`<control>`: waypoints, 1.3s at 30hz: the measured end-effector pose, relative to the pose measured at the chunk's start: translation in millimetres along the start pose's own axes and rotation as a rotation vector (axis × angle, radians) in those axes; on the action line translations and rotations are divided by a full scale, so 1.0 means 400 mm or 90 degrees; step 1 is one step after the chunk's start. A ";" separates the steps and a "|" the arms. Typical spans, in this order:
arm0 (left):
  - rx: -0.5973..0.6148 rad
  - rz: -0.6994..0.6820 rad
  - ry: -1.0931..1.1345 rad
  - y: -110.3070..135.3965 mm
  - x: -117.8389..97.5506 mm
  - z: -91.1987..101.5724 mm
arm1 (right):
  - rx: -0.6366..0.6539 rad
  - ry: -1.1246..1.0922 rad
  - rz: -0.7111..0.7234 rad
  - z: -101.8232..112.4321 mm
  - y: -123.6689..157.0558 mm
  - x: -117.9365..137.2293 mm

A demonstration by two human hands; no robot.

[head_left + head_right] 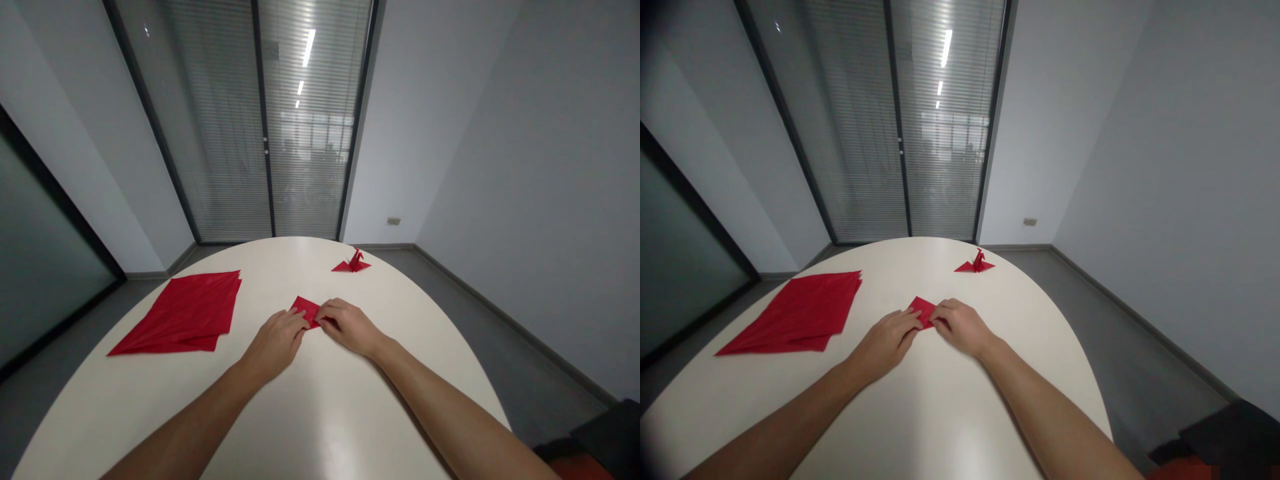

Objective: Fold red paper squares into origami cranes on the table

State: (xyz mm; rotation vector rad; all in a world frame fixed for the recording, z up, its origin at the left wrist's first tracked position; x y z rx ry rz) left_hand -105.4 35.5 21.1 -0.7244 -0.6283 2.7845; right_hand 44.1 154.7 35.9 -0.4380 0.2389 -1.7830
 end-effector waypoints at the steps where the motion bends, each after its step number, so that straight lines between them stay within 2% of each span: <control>1: -0.006 0.008 0.003 -0.001 -0.003 0.003 | -0.001 0.002 -0.001 0.001 0.000 0.001; 12: -0.037 0.102 -0.024 -0.001 -0.012 0.026 | -0.040 0.011 0.039 0.025 -0.010 0.029; 25: -0.077 0.119 -0.025 -0.002 -0.010 0.029 | -0.120 0.014 0.037 0.025 -0.006 0.031; 31: -0.109 0.128 -0.032 0.001 -0.004 0.031 | -0.165 -0.032 0.020 0.034 -0.005 0.033; 34: -0.151 0.160 -0.023 0.002 0.008 0.033 | -0.229 -0.081 -0.014 0.039 -0.003 0.031; 36: -0.178 0.180 0.000 0.002 0.016 0.034 | -0.265 -0.123 -0.068 0.037 -0.002 0.028; 39: -0.208 0.198 0.072 -0.002 0.027 0.034 | -0.260 -0.231 -0.149 0.020 0.000 0.026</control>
Point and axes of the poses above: each hand's wrist, its own y-axis away from the middle knuckle, its own z-axis out of the back of the hand, x = y × z, the point moved 3 cm from there along -y, towards the middle knuckle, and after that the axes turned 11 degrees about y, right-handed, at the moved point
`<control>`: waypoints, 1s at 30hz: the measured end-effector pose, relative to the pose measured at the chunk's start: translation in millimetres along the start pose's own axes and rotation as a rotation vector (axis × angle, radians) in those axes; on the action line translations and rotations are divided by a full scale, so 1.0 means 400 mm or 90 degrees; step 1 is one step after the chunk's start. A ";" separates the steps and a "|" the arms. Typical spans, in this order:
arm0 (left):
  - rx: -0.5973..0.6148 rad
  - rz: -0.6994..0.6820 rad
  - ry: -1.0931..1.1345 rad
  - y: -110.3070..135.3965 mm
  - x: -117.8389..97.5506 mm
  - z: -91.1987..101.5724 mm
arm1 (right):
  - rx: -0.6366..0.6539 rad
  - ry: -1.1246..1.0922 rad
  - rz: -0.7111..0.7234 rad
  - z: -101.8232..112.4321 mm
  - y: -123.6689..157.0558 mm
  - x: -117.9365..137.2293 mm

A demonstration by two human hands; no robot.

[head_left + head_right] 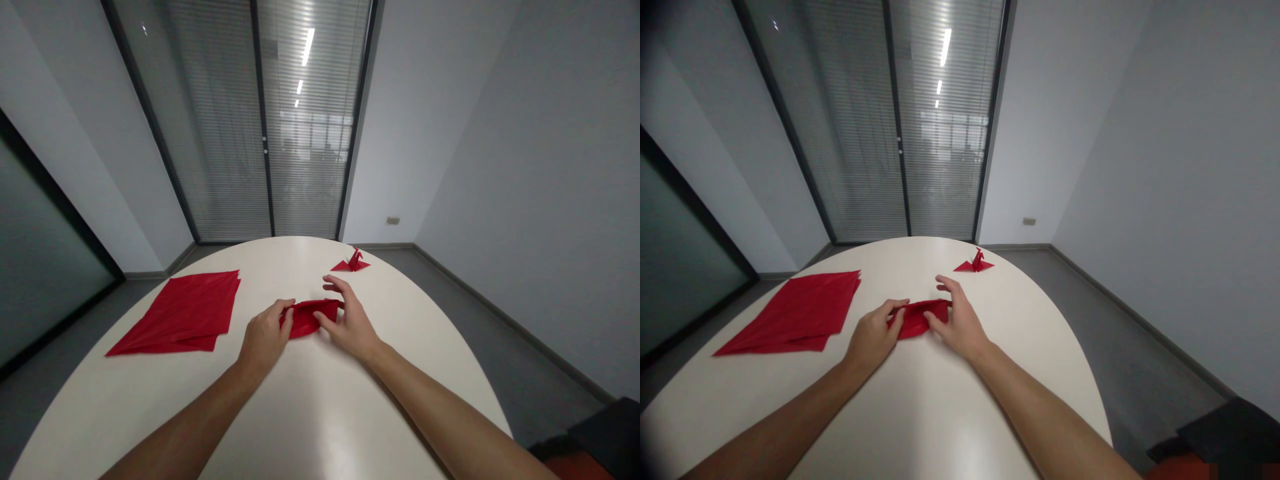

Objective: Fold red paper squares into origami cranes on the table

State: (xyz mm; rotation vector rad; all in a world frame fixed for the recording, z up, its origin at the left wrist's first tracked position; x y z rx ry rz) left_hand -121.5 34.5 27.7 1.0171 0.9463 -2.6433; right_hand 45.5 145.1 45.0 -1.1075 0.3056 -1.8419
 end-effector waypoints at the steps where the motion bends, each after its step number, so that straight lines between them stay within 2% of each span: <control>1: -0.005 0.013 0.030 -0.002 0.003 0.000 | 0.010 -0.032 -0.021 -0.006 0.003 -0.001; 7: -0.051 0.115 0.184 -0.011 0.022 -0.001 | 0.090 -0.080 -0.028 -0.037 0.019 -0.001; 13: -0.078 0.172 0.247 -0.013 0.048 -0.008 | 0.153 0.065 0.080 -0.033 0.013 -0.001; 17: -0.071 0.188 0.286 -0.011 0.059 -0.017 | 0.160 0.122 0.119 -0.025 0.007 0.001; 21: -0.035 0.171 0.225 -0.009 0.061 -0.021 | 0.167 0.157 0.137 -0.023 0.005 -0.002; 26: -0.030 0.120 0.092 -0.005 0.062 -0.020 | 0.210 0.196 0.165 -0.035 0.009 -0.011; 30: -0.009 0.062 0.026 -0.002 0.060 -0.023 | 0.238 0.178 0.140 -0.042 0.016 -0.018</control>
Point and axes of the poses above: each hand's wrist, its own y-axis away from the middle knuckle, its own z-axis out of the back of the hand, x = y × z, the point moved 3 cm from there along -y, towards the middle knuckle, and after that the axes turned 11 degrees about y, right-handed, at the moved point
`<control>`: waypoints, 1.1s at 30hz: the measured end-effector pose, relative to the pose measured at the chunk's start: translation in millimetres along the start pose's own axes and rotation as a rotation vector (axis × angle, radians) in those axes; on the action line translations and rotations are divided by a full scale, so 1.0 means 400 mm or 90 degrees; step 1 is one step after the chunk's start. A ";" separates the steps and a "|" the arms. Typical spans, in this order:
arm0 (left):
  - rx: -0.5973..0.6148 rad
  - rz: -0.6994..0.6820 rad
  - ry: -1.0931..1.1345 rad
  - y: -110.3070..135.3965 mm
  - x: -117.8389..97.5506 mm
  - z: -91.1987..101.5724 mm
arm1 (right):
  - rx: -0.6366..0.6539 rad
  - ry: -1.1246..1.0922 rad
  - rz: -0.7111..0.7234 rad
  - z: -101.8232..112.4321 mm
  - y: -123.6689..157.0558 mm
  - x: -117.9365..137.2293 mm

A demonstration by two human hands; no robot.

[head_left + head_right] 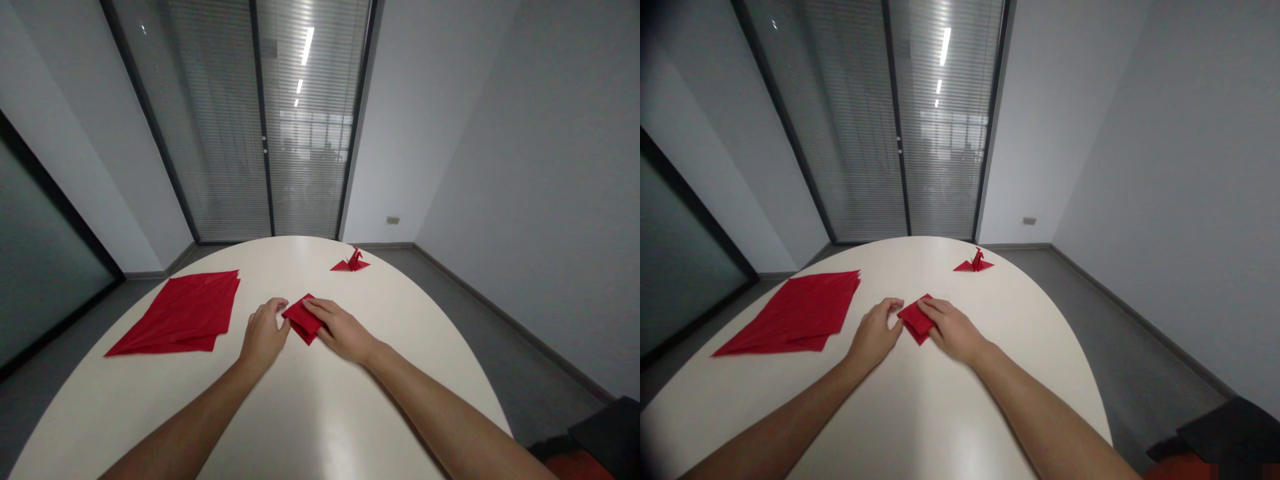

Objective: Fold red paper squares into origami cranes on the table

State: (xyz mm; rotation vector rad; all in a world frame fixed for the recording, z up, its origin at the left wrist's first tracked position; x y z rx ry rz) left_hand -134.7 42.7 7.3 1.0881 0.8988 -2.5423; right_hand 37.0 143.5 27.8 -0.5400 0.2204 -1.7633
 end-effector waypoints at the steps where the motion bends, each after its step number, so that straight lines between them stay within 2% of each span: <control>1: 0.010 -0.016 -0.005 0.001 -0.003 -0.001 | -0.001 -0.015 -0.010 -0.001 0.002 -0.001; 7: 0.083 -0.086 0.009 0.002 -0.037 -0.001 | 0.001 -0.048 -0.024 -0.007 0.006 -0.011; 12: 0.128 -0.112 0.026 0.012 -0.055 -0.010 | 0.058 -0.019 0.016 -0.002 0.002 -0.008; 16: 0.187 -0.127 -0.011 0.023 -0.056 -0.021 | 0.100 0.019 0.006 0.019 0.001 0.001; 20: 0.209 -0.168 -0.081 0.025 -0.068 -0.019 | 0.077 0.029 0.005 0.039 -0.004 0.002; 23: 0.242 -0.196 -0.085 0.025 -0.074 -0.017 | 0.042 0.020 0.020 0.044 -0.005 -0.006; 26: 0.274 -0.222 -0.077 0.028 -0.075 -0.019 | 0.042 0.024 0.036 0.038 0.002 -0.020; 33: 0.256 -0.194 -0.115 0.032 -0.064 -0.025 | 0.094 0.052 -0.069 0.006 0.025 -0.069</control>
Point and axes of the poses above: each hand's wrist, its own y-axis away from the middle knuckle, its own z-axis out of the back of the hand, x = y × z, the point moved 3 cm from there along -y, towards the middle knuckle, and after that the axes turned 11 degrees about y, right-handed, at the moved point
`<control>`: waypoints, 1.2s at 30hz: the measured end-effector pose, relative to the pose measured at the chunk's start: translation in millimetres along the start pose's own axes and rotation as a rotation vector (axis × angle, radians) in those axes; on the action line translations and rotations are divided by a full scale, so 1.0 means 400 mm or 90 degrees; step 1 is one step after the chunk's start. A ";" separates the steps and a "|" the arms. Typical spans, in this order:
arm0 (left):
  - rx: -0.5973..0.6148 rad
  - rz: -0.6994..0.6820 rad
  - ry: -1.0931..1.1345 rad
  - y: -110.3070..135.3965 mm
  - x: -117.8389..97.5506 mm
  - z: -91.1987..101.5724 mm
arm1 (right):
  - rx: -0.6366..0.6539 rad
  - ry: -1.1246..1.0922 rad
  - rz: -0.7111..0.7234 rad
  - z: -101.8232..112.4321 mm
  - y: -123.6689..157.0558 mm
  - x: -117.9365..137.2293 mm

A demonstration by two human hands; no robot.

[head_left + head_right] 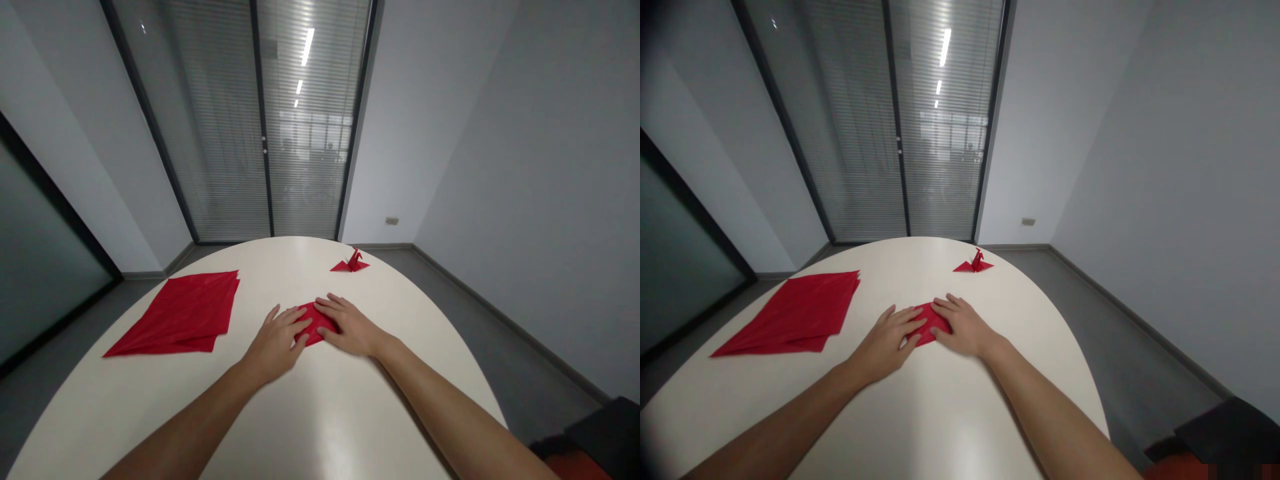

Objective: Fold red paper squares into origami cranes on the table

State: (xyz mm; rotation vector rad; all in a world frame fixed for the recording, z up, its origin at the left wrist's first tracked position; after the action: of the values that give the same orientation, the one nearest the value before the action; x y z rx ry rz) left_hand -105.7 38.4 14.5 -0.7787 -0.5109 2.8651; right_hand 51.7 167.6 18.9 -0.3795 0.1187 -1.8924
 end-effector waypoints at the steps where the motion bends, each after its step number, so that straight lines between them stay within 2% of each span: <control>1: -0.009 0.004 -0.006 -0.001 0.002 0.001 | 0.001 0.001 -0.008 -0.002 0.001 -0.003; 5: -0.018 0.012 -0.006 -0.007 0.007 0.004 | 0.019 0.014 -0.022 -0.006 0.003 -0.006; 8: -0.016 0.030 0.001 -0.007 0.009 0.006 | 0.030 0.009 0.001 -0.005 0.006 -0.004; 13: -0.065 0.060 -0.019 0.001 0.005 0.012 | 0.022 -0.028 0.055 0.008 0.006 0.006; 22: 0.035 0.063 -0.060 0.017 0.018 -0.015 | 0.056 -0.007 0.099 0.040 0.002 0.033; 30: 0.104 0.029 -0.034 0.021 0.017 0.000 | -0.025 -0.035 0.103 0.054 -0.007 0.038; 33: 0.103 -0.007 -0.005 0.016 0.004 0.013 | -0.047 -0.018 0.094 0.053 -0.011 0.040; 36: 0.046 -0.005 0.009 0.004 -0.009 0.027 | -0.026 -0.020 0.114 0.041 -0.010 0.044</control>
State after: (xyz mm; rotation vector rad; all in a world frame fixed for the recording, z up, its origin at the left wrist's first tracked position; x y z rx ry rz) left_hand -108.1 32.9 24.3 -0.7822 -0.4062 2.8520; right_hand 47.8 154.2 39.2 -0.4126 0.1656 -1.7094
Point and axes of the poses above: each hand's wrist, its own y-axis away from the middle knuckle, its own z-axis out of the back of the hand, x = y × z, the point moved 3 cm from there along -y, towards the middle knuckle, and after that the axes turned 11 degrees about y, right-handed, at the moved point
